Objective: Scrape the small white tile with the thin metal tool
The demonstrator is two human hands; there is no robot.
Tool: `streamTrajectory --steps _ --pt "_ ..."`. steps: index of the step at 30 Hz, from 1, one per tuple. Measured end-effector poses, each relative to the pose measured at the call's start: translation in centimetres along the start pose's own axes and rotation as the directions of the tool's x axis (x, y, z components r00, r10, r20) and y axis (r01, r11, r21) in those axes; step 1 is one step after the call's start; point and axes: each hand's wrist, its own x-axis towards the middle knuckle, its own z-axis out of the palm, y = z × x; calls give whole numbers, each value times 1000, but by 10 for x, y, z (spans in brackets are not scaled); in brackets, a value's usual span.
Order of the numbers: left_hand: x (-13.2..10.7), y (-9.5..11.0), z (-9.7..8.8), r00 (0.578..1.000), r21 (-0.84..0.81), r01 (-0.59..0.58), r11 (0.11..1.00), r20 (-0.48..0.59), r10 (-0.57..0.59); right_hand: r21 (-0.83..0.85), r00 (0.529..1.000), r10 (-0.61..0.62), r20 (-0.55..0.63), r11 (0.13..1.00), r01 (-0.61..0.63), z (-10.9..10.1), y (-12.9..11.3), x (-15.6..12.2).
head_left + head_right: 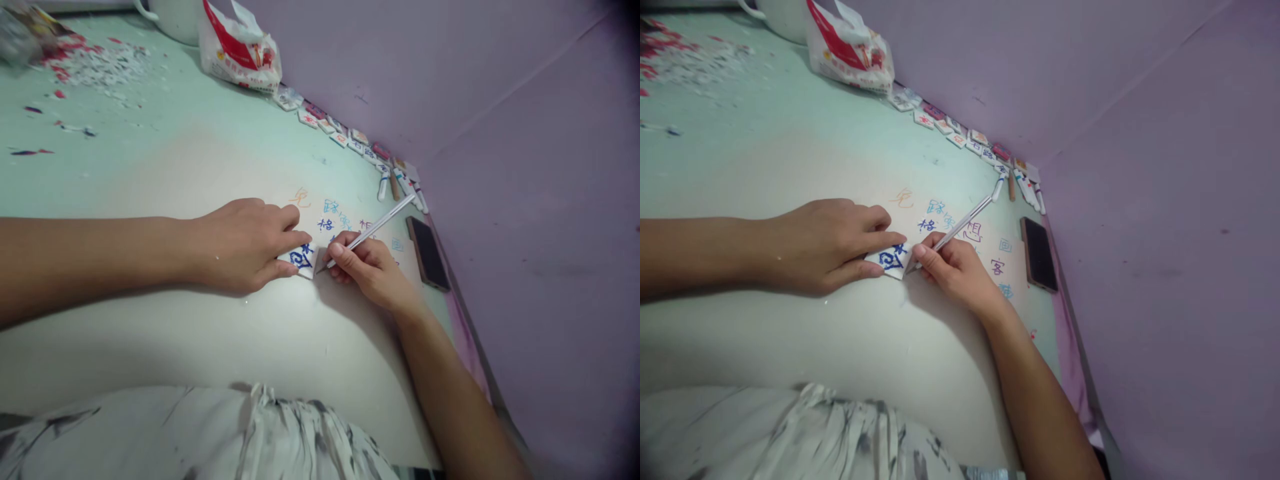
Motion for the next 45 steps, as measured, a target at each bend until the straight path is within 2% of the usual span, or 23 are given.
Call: streamTrajectory --steps 16,45 --pt "-1 -1 3 999 9 -18 1000 -35 18 -5 1000 -6 -6 1000 6 1 -1 1" --pt "0 -1 3 999 -17 -12 1000 -31 11 -3 1000 -9 2 1000 9 1 -1 1"
